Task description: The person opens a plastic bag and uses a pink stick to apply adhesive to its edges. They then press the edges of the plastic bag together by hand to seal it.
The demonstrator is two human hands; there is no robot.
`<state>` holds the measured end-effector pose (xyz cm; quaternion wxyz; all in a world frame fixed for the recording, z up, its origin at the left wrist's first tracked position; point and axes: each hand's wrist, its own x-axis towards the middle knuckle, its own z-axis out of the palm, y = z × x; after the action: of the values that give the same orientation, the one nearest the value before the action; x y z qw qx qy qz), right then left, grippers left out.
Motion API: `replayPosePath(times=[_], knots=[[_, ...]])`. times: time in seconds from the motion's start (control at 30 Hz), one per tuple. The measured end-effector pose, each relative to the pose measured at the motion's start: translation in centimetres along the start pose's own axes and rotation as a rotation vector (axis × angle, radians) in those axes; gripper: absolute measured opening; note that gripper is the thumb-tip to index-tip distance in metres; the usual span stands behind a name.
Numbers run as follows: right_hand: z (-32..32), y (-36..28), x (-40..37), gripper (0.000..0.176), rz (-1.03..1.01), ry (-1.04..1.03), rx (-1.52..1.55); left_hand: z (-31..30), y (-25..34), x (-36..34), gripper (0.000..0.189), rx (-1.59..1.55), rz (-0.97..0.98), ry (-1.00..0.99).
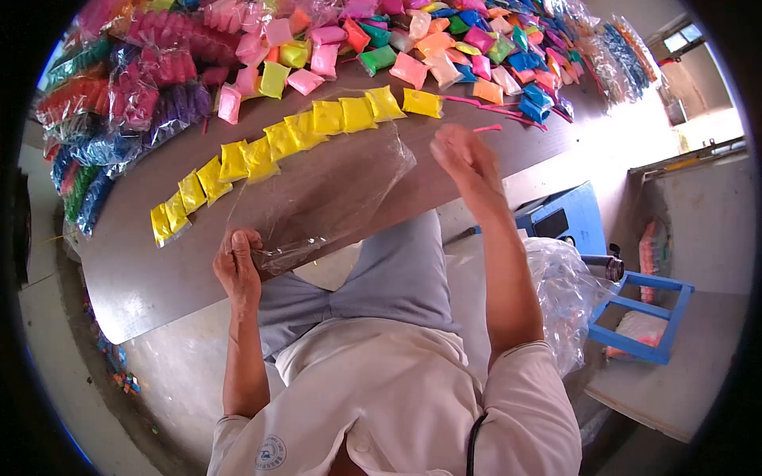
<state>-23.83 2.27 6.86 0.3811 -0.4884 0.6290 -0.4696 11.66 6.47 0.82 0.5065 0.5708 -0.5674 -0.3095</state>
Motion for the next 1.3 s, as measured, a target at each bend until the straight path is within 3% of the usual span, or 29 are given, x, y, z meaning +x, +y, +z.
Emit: replayPosePath(times=[0.13,0.23,0.3,0.33,0.43,0.5,0.63,0.7,0.73,0.8,1.0,1.3], knots=[[2.9,-0.4,2.2,0.049,0.003,0.059,-0.193,-0.1,-0.3,-0.1,0.037,0.020,-0.010,-0.007],[4.2,0.1,3.5,0.049,0.001,-0.008,-0.269,0.0,-0.2,0.0,0.037,0.010,-0.004,-0.010],[4.7,0.7,3.8,0.033,-0.122,-0.234,-0.403,-0.2,-0.4,-0.1,0.037,0.045,-0.047,-0.001],[4.8,0.8,3.8,0.033,-0.123,-0.234,-0.399,-0.3,-0.4,-0.1,0.037,0.048,-0.045,0.000],[5.3,1.3,2.8,0.027,-0.148,-0.130,-0.549,-0.4,-0.3,0.0,0.036,-0.021,-0.054,-0.005],[5.6,2.2,1.8,0.018,-0.269,0.051,-0.345,-0.7,-0.3,0.1,0.034,-0.018,-0.072,-0.031],[5.2,1.6,-0.4,0.012,-0.371,0.114,-0.361,-1.5,0.3,0.6,0.028,0.071,-0.137,-0.115],[5.3,1.3,-1.1,0.018,-0.582,0.229,-0.266,-1.5,0.1,1.0,0.023,-0.006,-0.014,-0.137],[4.9,1.6,-1.1,0.018,-0.582,0.235,-0.265,-1.6,0.4,1.1,0.023,-0.006,-0.010,-0.141],[3.8,3.0,-1.1,0.022,-0.862,0.288,-0.333,-1.8,1.4,1.4,0.016,0.091,0.103,-0.153],[1.4,5.2,-1.9,0.024,-0.964,0.422,-0.366,-0.7,3.4,1.5,0.011,0.163,0.250,-0.188],[0.9,6.9,-3.5,0.027,-0.909,0.534,-0.308,-0.2,3.6,0.7,0.011,0.186,0.292,-0.125]])
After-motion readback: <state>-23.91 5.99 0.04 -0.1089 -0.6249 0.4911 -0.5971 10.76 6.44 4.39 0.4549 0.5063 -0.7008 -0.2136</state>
